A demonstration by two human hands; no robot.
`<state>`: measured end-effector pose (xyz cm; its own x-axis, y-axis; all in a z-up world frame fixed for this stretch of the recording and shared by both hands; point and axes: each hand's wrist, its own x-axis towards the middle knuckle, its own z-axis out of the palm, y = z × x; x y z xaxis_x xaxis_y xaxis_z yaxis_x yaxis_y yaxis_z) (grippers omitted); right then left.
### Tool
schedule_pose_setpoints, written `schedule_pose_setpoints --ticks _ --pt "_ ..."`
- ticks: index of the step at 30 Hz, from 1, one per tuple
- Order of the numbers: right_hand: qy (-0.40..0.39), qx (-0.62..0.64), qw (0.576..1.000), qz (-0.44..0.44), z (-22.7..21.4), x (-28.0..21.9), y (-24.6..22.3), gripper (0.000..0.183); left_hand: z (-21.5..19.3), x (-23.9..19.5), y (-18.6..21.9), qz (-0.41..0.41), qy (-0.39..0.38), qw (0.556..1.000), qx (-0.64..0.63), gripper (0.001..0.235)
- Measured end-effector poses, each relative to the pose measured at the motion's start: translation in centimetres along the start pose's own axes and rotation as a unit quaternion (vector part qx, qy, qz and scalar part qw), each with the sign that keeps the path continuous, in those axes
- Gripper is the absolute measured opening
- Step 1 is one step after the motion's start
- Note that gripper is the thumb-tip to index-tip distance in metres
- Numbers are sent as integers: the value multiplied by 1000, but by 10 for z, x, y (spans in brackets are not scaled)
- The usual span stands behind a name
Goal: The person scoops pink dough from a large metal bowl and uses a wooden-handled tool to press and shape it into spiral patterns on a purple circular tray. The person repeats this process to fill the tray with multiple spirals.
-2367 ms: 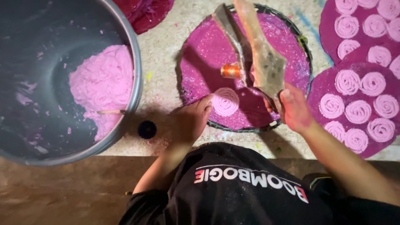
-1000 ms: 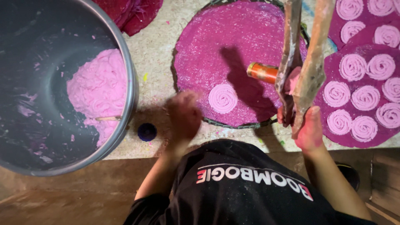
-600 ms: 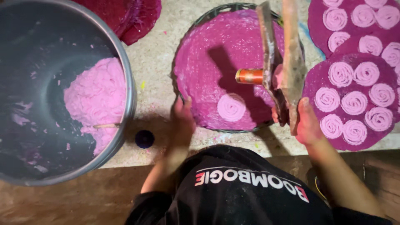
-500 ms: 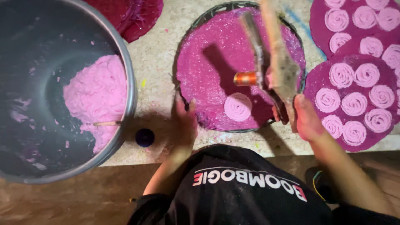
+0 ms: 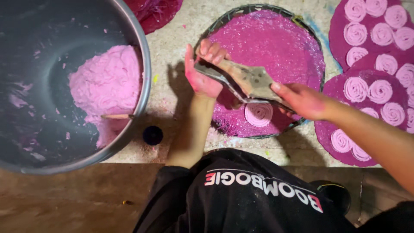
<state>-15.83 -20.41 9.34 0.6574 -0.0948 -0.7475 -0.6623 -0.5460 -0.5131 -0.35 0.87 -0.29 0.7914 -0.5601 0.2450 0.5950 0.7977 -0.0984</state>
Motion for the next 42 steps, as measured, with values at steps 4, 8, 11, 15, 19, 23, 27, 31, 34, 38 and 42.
schedule_pose_setpoints --ticks 4,8,11,15,19,23,27,31,34,38,42 --pt "68 -51 992 -93 22 2 -18 67 -12 1 15 25 -15 998 50 41" --pt "47 -58 993 -87 19 -3 -27 66 -21 -2 13 34 40 998 43 42" --pt "68 -90 991 -70 11 -4 -32 66 -21 4 9 43 47 997 45 42" --pt "90 -72 979 -168 16 -4 -36 64 -8 15 19 56 5 994 95 43" --pt "43 -23 994 -95 22 -10 -32 58 4 -3 21 47 42 995 81 43" --pt "40 -119 991 -52 3 -19 -21 64 -3 -6 -4 57 63 995 59 42" --pt "116 -145 976 -114 -7 -13 -21 65 -14 21 -6 72 37 992 96 41" --pt "151 -110 960 -208 8 -1 -34 68 -10 37 17 66 -31 994 79 48" --pt "102 -92 984 -114 26 -3 -41 67 2 23 34 64 -15 994 88 48" --pt "63 -45 986 -149 31 -16 -34 67 17 -8 29 66 43 992 97 46" --pt "30 -78 996 -18 11 -27 -16 70 19 -10 -4 62 147 984 82 44"
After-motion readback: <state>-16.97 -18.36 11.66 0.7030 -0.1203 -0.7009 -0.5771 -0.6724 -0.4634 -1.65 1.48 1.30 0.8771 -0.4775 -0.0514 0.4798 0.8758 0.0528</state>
